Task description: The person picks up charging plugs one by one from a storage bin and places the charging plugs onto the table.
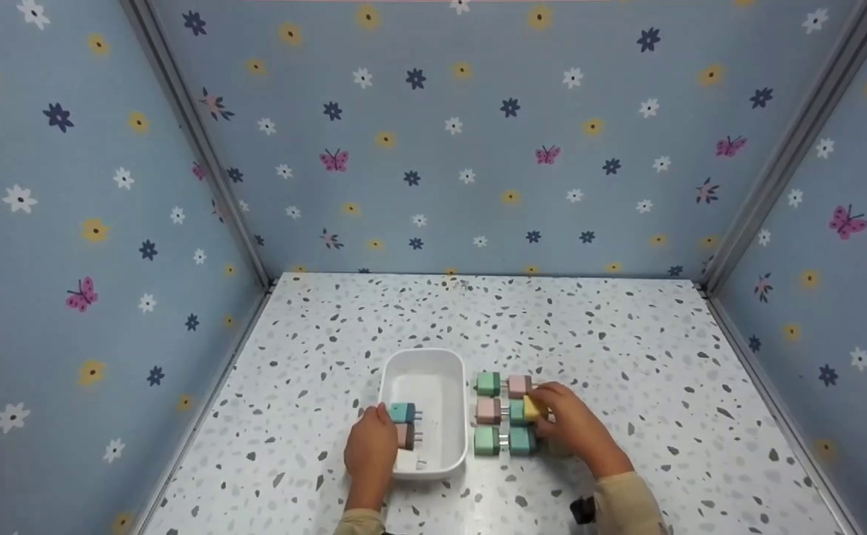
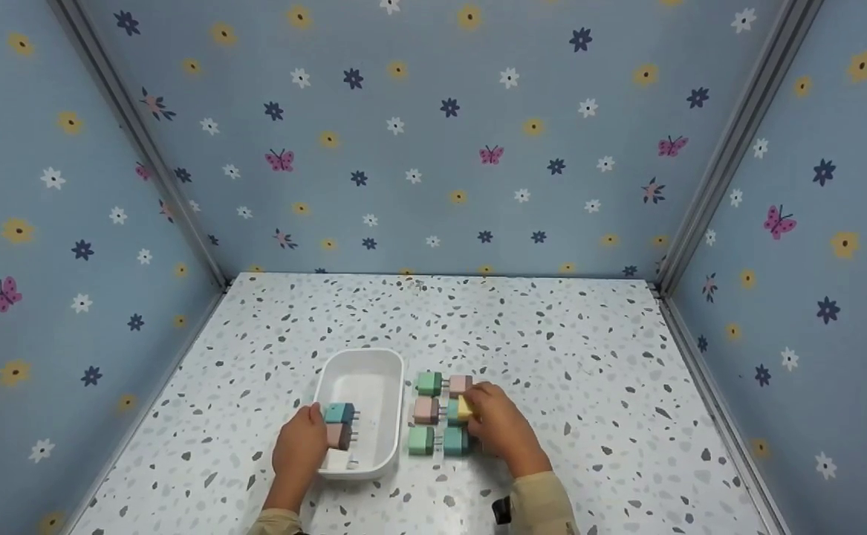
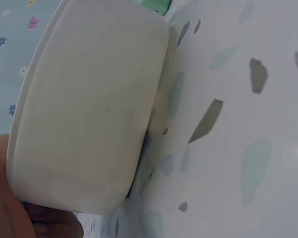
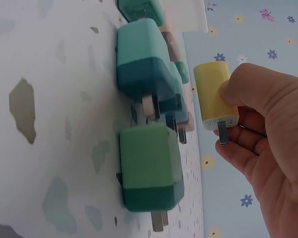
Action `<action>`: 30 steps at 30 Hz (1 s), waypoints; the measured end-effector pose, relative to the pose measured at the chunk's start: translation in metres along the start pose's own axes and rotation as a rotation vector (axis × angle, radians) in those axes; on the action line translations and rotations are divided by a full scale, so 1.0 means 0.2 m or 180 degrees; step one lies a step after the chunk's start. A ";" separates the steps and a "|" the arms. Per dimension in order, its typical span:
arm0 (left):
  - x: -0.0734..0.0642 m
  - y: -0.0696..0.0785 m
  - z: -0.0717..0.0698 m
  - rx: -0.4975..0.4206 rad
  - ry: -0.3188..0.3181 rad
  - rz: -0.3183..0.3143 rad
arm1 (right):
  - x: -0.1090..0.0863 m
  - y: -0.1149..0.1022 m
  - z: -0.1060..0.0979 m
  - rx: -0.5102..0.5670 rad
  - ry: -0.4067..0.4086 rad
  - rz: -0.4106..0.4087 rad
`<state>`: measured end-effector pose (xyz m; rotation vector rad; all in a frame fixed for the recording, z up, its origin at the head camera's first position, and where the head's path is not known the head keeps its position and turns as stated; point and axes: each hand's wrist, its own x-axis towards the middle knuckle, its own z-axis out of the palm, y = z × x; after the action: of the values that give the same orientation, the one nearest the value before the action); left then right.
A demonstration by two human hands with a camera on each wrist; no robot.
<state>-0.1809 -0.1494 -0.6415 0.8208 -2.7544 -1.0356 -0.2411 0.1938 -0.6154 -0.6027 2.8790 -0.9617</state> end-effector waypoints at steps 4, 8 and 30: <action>-0.01 0.00 0.00 -0.0003 0.0012 0.0034 | -0.01 0.03 -0.01 -0.0011 0.0058 -0.0065; -0.01 -0.01 0.00 -0.0014 0.0055 0.0088 | -0.01 0.06 -0.02 -0.0118 0.0117 -0.0149; -0.01 0.00 0.01 0.0021 0.0107 0.0059 | 0.00 0.17 -0.06 -0.0071 -0.0081 0.0051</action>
<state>-0.1800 -0.1483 -0.6435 0.8043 -2.7338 -1.0005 -0.2545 0.2262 -0.6260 -0.5883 2.8715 -0.9143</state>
